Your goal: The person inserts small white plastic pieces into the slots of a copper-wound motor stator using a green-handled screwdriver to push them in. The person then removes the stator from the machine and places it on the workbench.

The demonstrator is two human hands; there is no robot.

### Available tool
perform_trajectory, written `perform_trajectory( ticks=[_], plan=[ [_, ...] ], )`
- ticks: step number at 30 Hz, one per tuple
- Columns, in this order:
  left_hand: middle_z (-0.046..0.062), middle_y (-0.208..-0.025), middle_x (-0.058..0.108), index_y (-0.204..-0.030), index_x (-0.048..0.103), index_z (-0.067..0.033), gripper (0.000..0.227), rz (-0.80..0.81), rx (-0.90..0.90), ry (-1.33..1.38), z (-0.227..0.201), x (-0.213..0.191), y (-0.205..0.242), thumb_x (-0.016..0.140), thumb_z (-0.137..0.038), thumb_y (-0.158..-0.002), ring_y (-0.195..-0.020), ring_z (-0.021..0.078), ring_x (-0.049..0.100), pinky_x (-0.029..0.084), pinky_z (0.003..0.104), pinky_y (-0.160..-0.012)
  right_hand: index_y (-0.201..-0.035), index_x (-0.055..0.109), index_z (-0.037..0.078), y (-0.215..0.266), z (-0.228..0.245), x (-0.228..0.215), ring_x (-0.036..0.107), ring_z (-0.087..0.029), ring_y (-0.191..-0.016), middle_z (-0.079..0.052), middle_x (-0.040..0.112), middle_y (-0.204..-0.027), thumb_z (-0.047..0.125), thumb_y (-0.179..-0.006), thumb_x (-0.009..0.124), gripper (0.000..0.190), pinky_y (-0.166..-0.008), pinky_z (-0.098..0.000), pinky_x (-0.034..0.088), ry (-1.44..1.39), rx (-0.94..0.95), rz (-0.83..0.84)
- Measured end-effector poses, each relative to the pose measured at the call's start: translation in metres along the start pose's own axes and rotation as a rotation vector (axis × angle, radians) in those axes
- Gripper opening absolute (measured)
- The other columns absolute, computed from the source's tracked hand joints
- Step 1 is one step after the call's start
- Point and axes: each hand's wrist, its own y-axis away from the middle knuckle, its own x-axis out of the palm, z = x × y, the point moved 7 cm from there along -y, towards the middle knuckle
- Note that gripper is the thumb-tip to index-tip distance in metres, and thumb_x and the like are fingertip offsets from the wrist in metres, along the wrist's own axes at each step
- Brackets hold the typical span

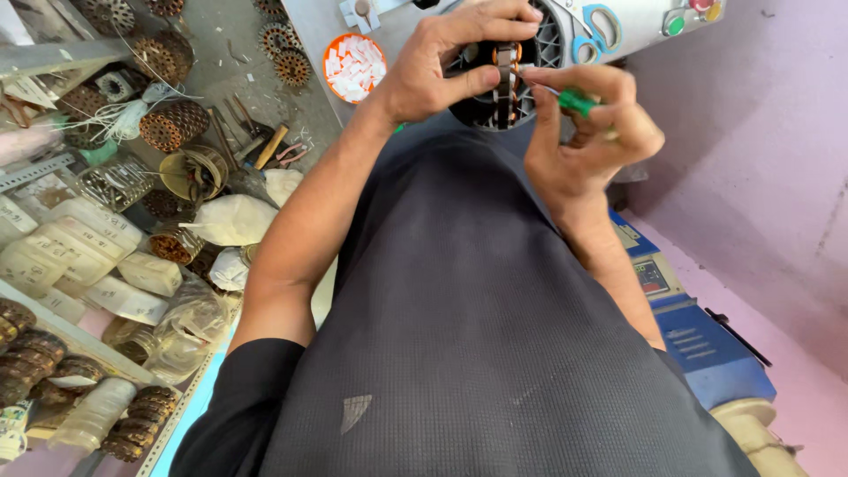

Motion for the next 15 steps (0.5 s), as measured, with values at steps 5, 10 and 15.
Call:
perform_trajectory(
  ticks=[5,10,15],
  plan=[
    [0.008,-0.148,0.063,-0.139,0.067,-0.0070,0.040,0.006,0.028,0.004,-0.005,-0.004,-0.005,0.077,-0.018,-0.103,-0.146,0.0272,0.052,0.039,0.040,-0.126,-0.120,0.021,0.007,-0.030,-0.004,-0.005,0.073,-0.029,-0.106,-0.021,0.051,-0.116,-0.029,-0.104,0.062,0.058,-0.083,-0.0311,0.067,-0.074,0.257,0.182],
    [0.007,-0.149,0.063,-0.140,0.068,-0.0084,0.035,-0.040,0.010,-0.002,-0.005,-0.004,-0.004,0.067,-0.016,-0.105,-0.146,0.0277,0.050,0.038,0.041,-0.127,-0.127,0.020,0.011,-0.034,0.008,-0.013,0.070,-0.023,-0.106,-0.017,0.050,-0.123,-0.026,-0.110,0.064,0.060,-0.092,-0.0307,0.067,-0.121,0.212,0.067],
    [0.008,-0.144,0.065,-0.136,0.069,-0.0089,0.030,-0.046,0.006,-0.028,-0.001,-0.006,-0.004,0.071,-0.013,-0.106,-0.148,0.0300,0.053,0.041,0.042,-0.127,-0.143,0.018,0.018,-0.030,-0.005,-0.009,0.066,-0.021,-0.102,-0.017,0.053,-0.125,-0.022,-0.112,0.071,0.074,-0.089,-0.0273,0.063,-0.035,0.296,0.059]
  ],
)
